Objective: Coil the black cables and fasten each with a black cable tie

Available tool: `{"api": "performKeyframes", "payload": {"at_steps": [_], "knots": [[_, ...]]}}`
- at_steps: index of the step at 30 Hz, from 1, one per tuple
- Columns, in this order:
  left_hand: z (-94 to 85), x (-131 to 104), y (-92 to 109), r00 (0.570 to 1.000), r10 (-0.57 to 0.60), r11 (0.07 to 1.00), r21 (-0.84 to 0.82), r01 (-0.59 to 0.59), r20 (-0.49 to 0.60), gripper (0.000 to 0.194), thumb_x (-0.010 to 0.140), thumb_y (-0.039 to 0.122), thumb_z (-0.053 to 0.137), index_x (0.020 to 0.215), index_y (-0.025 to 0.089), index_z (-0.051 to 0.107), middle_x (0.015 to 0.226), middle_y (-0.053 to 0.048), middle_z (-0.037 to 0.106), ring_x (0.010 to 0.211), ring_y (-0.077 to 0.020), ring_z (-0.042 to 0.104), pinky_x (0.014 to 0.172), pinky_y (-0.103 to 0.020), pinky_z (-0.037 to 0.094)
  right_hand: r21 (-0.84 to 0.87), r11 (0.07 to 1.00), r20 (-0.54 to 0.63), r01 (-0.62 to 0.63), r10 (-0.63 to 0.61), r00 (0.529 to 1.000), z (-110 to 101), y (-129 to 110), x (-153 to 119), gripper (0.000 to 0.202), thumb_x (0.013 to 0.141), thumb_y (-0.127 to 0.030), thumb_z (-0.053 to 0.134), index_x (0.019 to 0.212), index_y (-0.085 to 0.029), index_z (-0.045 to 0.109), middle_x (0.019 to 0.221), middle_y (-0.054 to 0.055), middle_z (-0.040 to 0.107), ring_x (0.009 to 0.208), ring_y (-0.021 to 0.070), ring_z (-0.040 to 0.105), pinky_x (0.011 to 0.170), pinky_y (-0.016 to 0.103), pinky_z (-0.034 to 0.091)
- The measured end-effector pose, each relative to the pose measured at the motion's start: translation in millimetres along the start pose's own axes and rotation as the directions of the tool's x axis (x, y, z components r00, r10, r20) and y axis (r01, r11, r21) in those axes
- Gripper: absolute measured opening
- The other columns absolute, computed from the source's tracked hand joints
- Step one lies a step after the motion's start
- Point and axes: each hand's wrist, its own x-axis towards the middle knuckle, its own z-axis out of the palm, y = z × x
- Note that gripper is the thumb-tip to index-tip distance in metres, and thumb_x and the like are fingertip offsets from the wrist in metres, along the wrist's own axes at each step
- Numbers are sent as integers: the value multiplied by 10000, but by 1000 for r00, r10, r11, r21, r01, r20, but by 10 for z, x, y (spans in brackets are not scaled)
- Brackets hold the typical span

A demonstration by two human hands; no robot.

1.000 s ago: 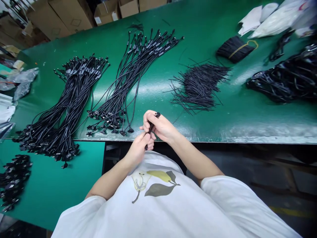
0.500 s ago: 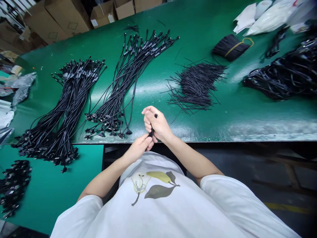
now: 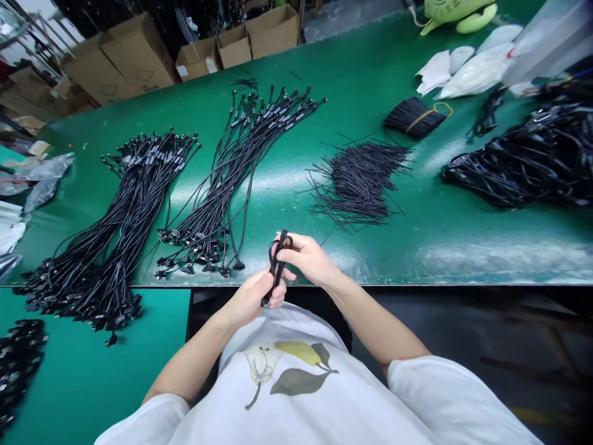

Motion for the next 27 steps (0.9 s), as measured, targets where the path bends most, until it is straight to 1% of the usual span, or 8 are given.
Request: {"api": "performKeyframes", "payload": {"at_steps": [3,7,11,14,18,21,24,27], "knots": [[49,-12,-35,998,-60,994,-93,61,12,412,852,505,610,1013,127,604,625,41,396,492,-56,339,471,-191,278,-67,998,-41,0,-3,999,2,-3,21,333,747,-397,734,819,-178,494,629,-78,489,391,33,393,364,174,315],[146,-14,-37,997,-73,985,-159,72,2,404,822,492,656,996,131,606,635,37,403,502,-53,338,479,-187,267,-163,987,-194,14,-46,980,36,-75,34,423,662,-395,797,669,-179,434,551,-99,406,345,21,359,323,163,265],[219,-3,-6,999,-44,989,-144,40,-28,440,770,498,712,974,125,602,642,35,407,516,-59,354,485,-196,280,-54,999,-225,3,-15,974,119,-141,61,479,624,-466,813,655,-188,425,505,-105,396,300,33,348,277,175,256],[233,23,11,998,-33,993,-112,27,-51,413,761,479,727,922,130,578,646,37,403,526,-64,383,491,-199,292,55,998,-220,15,-3,975,166,-139,100,507,642,-584,767,709,-179,469,570,-76,484,307,19,331,258,172,246],[201,90,-16,995,-9,994,-111,-2,-98,368,768,441,729,856,145,528,639,52,381,520,-51,363,493,-181,276,169,984,-184,-60,91,979,164,-141,145,592,669,-709,671,841,-161,527,704,-6,563,459,58,490,301,149,304],[174,125,-38,995,-57,986,-159,43,-83,345,797,448,684,840,144,527,625,55,363,509,-50,345,491,-178,269,227,967,-142,-118,152,978,156,-177,165,532,719,-669,660,874,-199,463,684,-55,502,410,34,420,287,132,261],[173,133,-25,992,-120,971,-214,108,-44,366,813,487,639,832,131,556,610,53,345,496,-55,333,479,-187,266,250,968,-187,-4,52,981,192,-216,193,477,741,-577,697,876,-236,393,734,-96,454,364,-11,320,293,110,226],[184,132,-2,993,-117,967,-232,106,-34,356,759,445,719,825,125,578,605,53,342,500,-57,332,481,-195,275,227,973,-204,41,7,979,216,-225,222,431,796,-566,644,863,-239,371,712,-106,408,347,-13,292,294,114,228]]}}
